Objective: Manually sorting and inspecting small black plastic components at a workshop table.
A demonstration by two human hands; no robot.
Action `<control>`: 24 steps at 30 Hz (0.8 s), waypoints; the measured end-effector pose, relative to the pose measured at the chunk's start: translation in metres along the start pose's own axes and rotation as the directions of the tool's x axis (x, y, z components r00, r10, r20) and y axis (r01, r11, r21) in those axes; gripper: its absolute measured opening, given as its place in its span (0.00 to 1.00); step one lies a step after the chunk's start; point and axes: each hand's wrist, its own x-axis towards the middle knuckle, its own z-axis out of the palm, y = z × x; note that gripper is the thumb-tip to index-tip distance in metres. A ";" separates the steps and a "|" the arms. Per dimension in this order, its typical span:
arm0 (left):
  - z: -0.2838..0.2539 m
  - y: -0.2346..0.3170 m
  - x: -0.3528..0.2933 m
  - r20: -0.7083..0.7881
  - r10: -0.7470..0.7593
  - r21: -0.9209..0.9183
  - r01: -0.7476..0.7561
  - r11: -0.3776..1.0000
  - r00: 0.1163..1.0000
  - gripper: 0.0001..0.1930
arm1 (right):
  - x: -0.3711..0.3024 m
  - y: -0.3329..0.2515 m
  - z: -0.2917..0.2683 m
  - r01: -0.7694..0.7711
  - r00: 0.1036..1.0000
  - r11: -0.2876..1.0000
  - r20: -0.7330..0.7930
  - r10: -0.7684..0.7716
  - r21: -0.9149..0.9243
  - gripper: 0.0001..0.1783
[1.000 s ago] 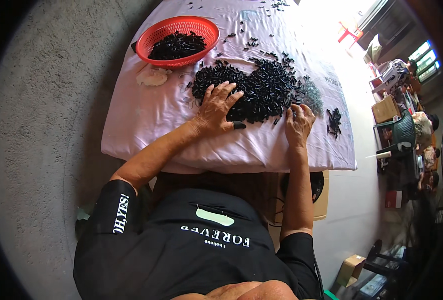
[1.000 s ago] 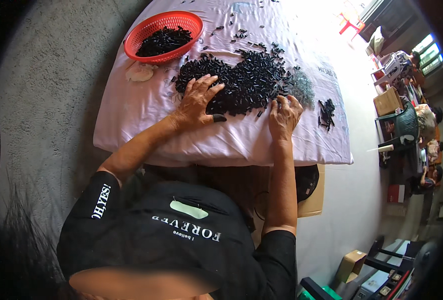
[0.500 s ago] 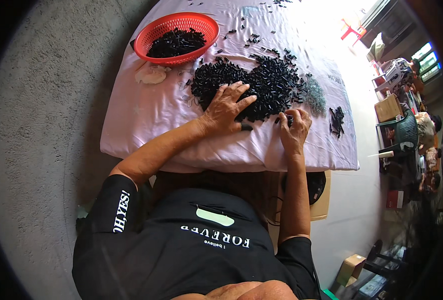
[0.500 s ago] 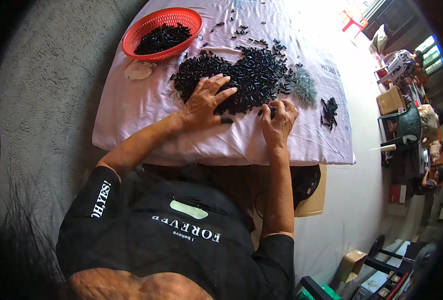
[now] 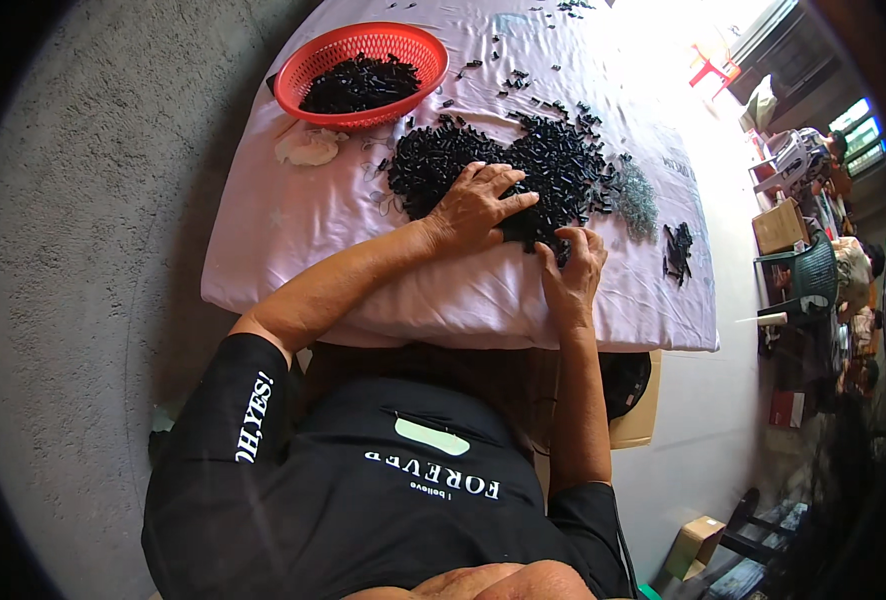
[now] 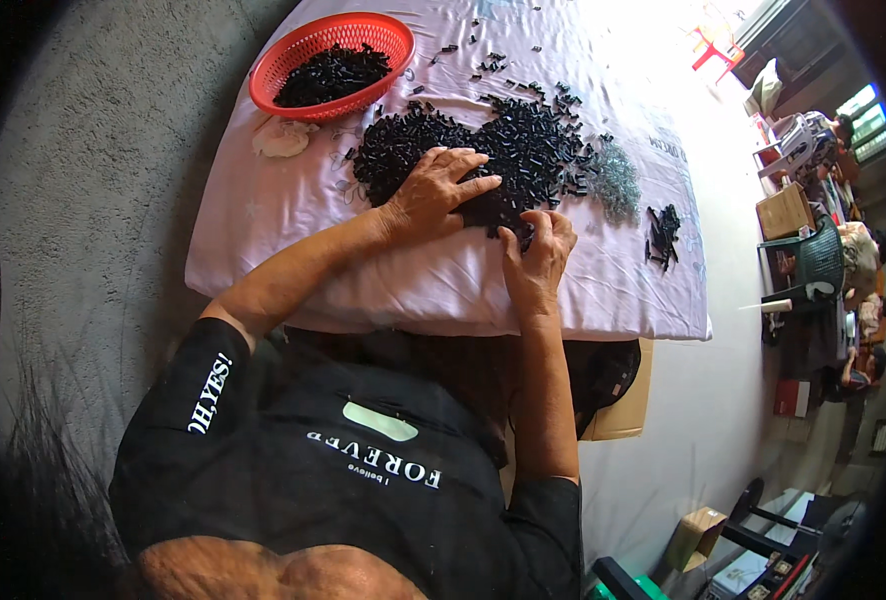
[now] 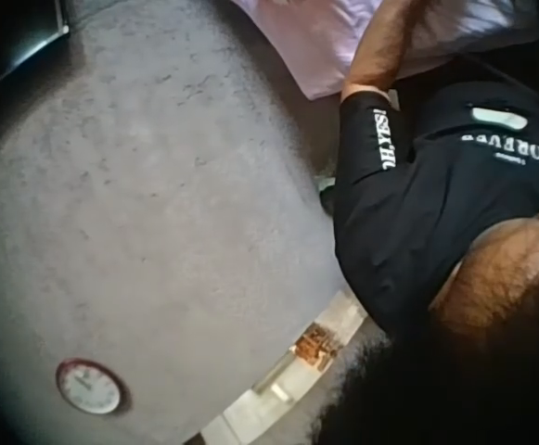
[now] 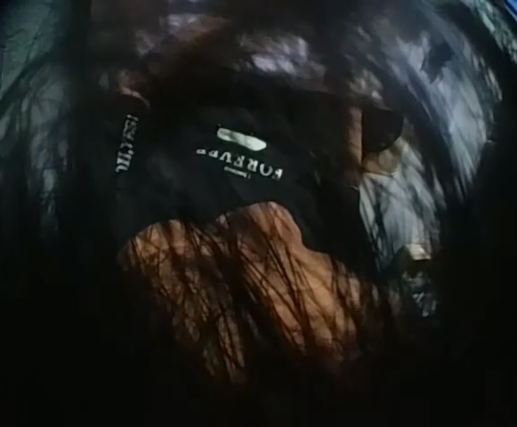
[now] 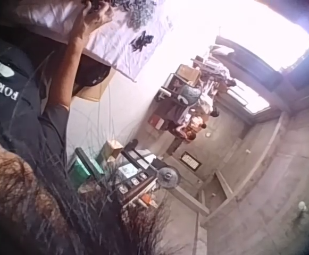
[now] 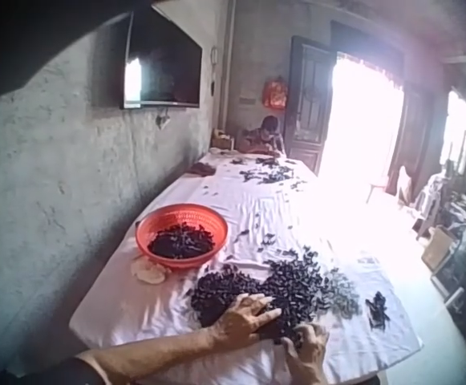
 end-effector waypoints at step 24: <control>-0.027 -0.021 -0.023 0.029 -0.099 0.039 0.097 0.994 0.995 0.36 | -0.016 0.005 -0.012 -0.091 0.996 0.995 -0.019 0.090 -0.045 0.28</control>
